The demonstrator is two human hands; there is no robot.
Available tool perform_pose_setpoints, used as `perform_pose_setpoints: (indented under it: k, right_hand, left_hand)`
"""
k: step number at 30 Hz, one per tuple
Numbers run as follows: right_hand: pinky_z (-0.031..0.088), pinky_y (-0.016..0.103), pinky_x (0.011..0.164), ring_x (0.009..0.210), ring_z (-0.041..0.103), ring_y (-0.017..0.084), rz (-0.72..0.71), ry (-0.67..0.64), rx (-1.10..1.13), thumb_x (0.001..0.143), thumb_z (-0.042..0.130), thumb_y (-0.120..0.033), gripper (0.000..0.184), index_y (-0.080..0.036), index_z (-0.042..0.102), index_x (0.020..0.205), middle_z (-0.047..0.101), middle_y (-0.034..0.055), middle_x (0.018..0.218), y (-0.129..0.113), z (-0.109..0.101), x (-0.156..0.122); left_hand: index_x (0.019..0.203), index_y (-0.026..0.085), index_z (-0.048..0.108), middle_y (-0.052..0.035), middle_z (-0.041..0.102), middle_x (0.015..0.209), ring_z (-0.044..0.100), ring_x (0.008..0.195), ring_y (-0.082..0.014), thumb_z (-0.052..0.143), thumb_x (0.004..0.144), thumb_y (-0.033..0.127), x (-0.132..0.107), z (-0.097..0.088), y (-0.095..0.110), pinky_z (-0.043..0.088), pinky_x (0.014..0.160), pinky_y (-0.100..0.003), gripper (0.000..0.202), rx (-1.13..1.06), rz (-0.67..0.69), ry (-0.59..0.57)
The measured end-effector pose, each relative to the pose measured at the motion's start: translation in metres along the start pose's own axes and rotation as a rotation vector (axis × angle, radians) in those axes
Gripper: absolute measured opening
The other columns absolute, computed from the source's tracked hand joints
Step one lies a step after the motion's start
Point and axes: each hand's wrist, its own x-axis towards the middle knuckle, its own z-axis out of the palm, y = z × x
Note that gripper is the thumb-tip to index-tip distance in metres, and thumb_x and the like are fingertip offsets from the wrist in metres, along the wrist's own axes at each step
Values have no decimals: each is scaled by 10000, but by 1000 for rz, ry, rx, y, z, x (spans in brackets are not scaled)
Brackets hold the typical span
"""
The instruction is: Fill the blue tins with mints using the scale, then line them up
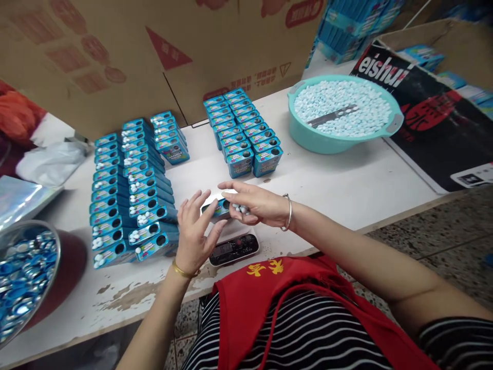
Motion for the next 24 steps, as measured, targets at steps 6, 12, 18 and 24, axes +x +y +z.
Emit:
perform_pose_setpoints:
  k: [6,12,18,24]
  right_hand:
    - [179,143,335,303,306,48,83,-61,-32,975,381,-210,547,-161,142,1464,520,-71,495,-6,-1,0]
    - [193,140,338,308,320,52,106,-88,-35,970,381,-216,603,-172,75,1488,532,-67,498,-10,-1,1]
    - [206,141,343,301,307,52,139,-113,-9,970,319,-176,575,-166,61,1484,532,-61,498,-13,-2,3]
    - [158,143,333,303,271,36,42,-177,61,946,386,-183,448,-151,301,1385,504,-74,505,-8,-17,-8]
  left_hand:
    - [1234,243,515,-113,502,1334,422,1301,-276,584,870,287,-1,-4,-3,359,1043,-487,373,-31,-52,31]
    - [1260,256,488,-107,473,1361,413,1306,-276,592,863,320,1,0,-5,356,1044,-476,415,-57,-59,4]
    - [1273,225,465,-131,479,1349,436,1279,-280,625,840,350,3,6,-4,368,1015,-454,479,-64,-55,-45]
    - [1268,206,459,-98,606,1137,563,1050,-239,583,871,352,4,5,-10,406,897,-396,441,-54,-82,-140]
